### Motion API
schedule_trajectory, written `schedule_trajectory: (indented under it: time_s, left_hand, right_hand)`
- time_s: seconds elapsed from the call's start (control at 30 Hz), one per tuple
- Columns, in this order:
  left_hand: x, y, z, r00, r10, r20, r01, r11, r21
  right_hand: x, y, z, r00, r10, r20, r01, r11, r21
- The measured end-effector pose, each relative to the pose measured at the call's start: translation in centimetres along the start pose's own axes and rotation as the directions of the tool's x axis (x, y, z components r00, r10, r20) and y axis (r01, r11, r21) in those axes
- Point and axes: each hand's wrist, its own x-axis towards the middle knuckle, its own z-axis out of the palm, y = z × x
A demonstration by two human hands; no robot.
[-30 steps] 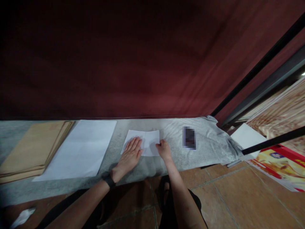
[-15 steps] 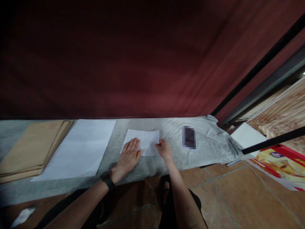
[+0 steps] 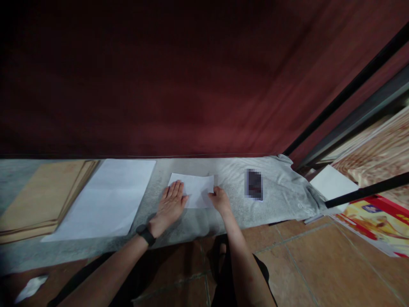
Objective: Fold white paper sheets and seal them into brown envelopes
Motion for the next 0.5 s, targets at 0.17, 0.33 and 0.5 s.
schedule_trajectory:
  time_s: [0.17, 0.33, 0.5]
  left_hand:
    - [0.3, -0.9, -0.5, 0.997, -0.075, -0.007, 0.075, 0.997, 0.005]
    - [0.8, -1.6, -1.5, 0.992, -0.127, 0.008, 0.127, 0.987, -0.1]
    - [1.5, -2.7, -1.7, 0.982, -0.185, -0.032, 0.17, 0.949, -0.267]
  right_hand:
    - [0.1, -0.1, -0.1, 1.0, 0.013, 0.015, -0.013, 0.999, 0.049]
    - [0.1, -0.1, -0.3, 0.998, 0.031, 0.057, -0.038, 0.991, 0.131]
    - [0.3, 0.0, -0.7, 0.996, 0.013, 0.083, -0.031, 0.974, 0.225]
